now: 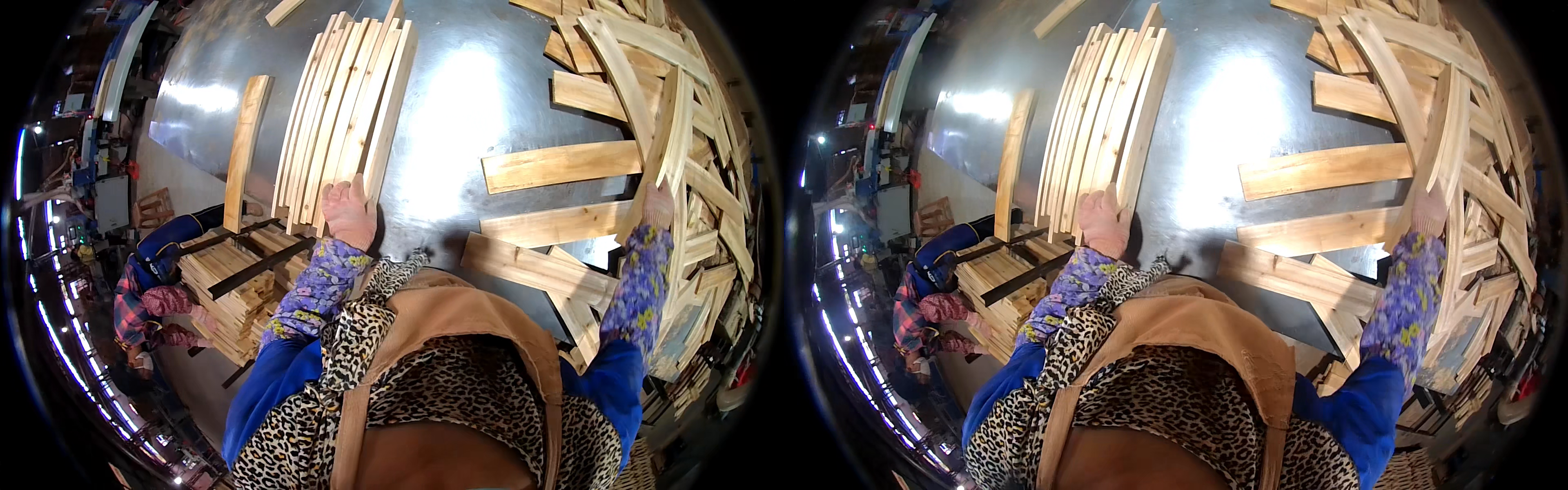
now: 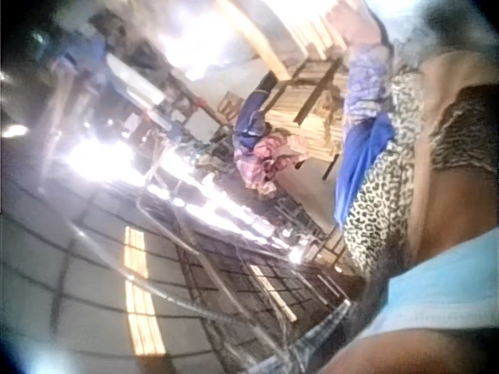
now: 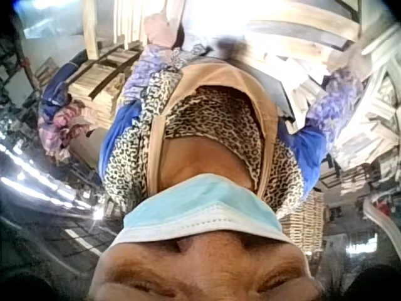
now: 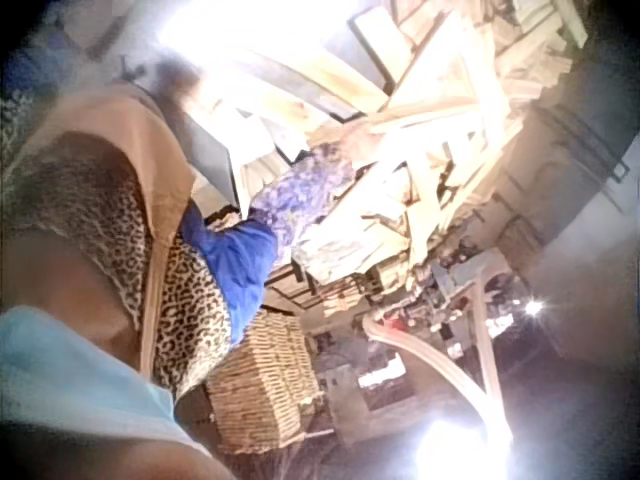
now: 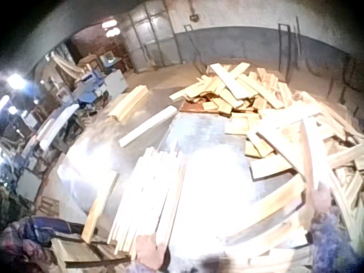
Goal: The person sorts a large pile of wooden planks on a metal table, picking them up one by one and arranging them into a neat stack. The person handles the planks by hand, aligning them carefully to form a uniform pile.
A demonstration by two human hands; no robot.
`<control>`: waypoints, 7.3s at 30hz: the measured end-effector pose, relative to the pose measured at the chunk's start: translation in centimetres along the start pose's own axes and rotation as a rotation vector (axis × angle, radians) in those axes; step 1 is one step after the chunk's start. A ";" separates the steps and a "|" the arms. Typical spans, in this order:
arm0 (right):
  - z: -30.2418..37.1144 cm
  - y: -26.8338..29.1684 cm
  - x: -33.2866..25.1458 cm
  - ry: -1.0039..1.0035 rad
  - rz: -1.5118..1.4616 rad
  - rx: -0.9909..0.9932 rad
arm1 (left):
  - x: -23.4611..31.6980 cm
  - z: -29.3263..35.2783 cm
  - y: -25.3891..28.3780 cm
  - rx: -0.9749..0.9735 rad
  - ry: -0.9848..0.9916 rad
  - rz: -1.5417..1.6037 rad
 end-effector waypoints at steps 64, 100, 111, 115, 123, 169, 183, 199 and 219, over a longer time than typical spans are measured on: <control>35.2 -27.8 -24.0 1.305 -0.102 -0.881 | 0.9 81.9 18.0 0.124 1.978 -1.008; 16.5 -15.3 -23.6 -0.058 -0.219 0.024 | -0.1 -10.6 2.8 -0.801 0.305 0.784; 7.9 -23.7 -26.7 0.645 0.251 -0.072 | -3.9 -31.5 1.3 -0.314 0.329 0.594; 8.6 -22.4 -25.7 0.786 0.181 -0.128 | -6.4 -49.0 -1.5 0.029 0.025 -0.008; 9.7 -15.4 -23.5 0.241 0.447 0.109 | 13.3 -41.5 -17.6 -0.112 -0.611 0.566; 17.1 -17.2 -25.3 -0.667 -1.527 -0.696 | 3.5 -19.7 -7.4 -1.089 0.943 2.041; 28.3 -26.9 -28.4 0.377 -0.069 -0.587 | -0.5 -34.7 -2.4 -0.505 0.780 1.451; 12.2 -12.1 -16.6 -0.038 0.171 -0.333 | 11.4 -24.4 -10.1 -0.221 -0.013 0.757; 18.1 -23.1 -20.0 -0.315 -0.552 -0.111 | 8.1 -15.5 -7.5 -0.926 0.691 1.467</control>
Point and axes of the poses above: each hand's wrist, its own z-axis away from the middle knuckle, its own y-axis out of the back of the hand, x = y × z, the point moved 1 cm from there along -z, towards the middle knuckle, and after that the axes turned 12 degrees about x, right-handed, at the moved point
